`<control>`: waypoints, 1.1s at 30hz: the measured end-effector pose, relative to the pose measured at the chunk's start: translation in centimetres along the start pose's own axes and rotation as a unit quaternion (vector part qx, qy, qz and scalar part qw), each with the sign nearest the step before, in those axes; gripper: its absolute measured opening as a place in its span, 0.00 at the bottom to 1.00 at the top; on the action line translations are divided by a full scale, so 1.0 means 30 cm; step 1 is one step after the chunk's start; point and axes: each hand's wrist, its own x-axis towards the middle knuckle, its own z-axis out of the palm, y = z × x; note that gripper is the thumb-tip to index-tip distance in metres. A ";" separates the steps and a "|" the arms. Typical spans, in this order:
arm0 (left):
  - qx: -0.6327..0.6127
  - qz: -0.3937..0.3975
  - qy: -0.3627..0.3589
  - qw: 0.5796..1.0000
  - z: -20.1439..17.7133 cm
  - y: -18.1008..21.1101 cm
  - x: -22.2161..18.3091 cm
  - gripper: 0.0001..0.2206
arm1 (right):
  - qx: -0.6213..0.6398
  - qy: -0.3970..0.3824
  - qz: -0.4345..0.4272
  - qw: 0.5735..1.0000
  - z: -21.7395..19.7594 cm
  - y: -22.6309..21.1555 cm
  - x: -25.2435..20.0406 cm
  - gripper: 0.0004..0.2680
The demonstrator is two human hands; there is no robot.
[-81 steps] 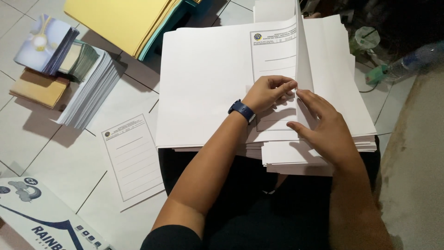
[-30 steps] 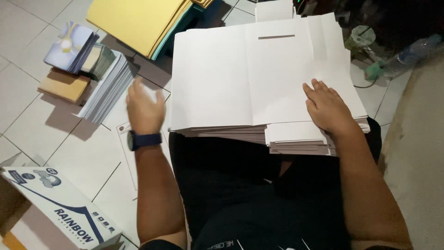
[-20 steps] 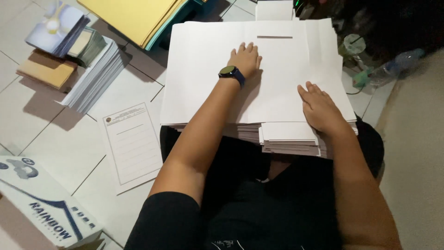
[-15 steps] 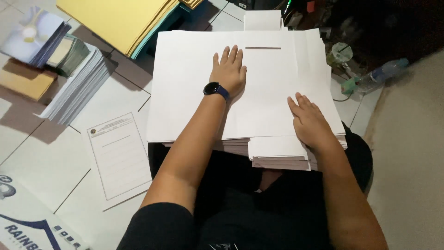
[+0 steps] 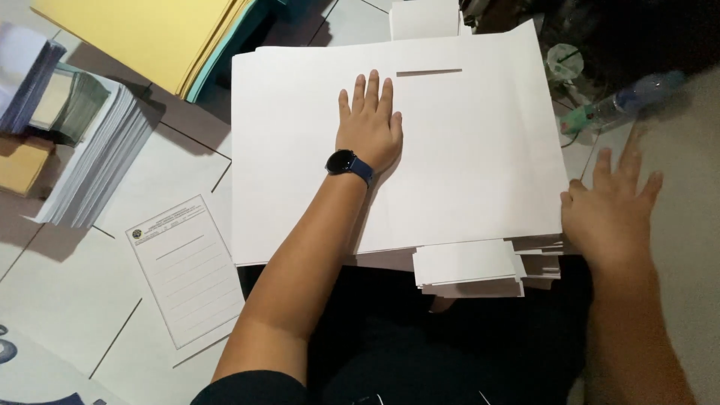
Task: Folding individual printed paper sheets from a stack by hand on the floor.
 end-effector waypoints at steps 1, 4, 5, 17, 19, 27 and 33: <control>-0.002 0.000 0.001 1.000 0.004 0.000 0.002 0.28 | -0.002 0.001 0.001 1.000 -0.008 -0.018 -0.008 0.17; -0.013 -0.002 0.003 1.000 0.017 -0.005 0.004 0.28 | 0.175 0.058 -0.063 0.981 -0.008 -0.064 -0.009 0.24; -0.019 0.000 0.014 1.000 0.021 -0.004 0.000 0.29 | 0.153 0.086 -0.077 0.981 0.009 -0.071 -0.003 0.24; -0.005 0.017 -0.007 1.000 0.033 -0.003 0.005 0.42 | 0.203 0.081 -0.293 0.931 -0.068 -0.187 0.630 0.26; -0.002 0.012 -0.011 1.000 0.032 0.002 0.007 0.42 | 0.227 0.085 -0.313 0.918 -0.083 -0.231 0.727 0.25; -0.007 -0.015 0.006 1.000 -0.007 0.026 0.004 0.33 | 0.269 0.016 -0.313 0.911 -0.082 -0.205 0.514 0.26; 0.013 -0.020 0.024 0.999 0.029 0.025 0.018 0.32 | 0.207 -0.057 -0.277 0.937 -0.024 -0.155 0.144 0.28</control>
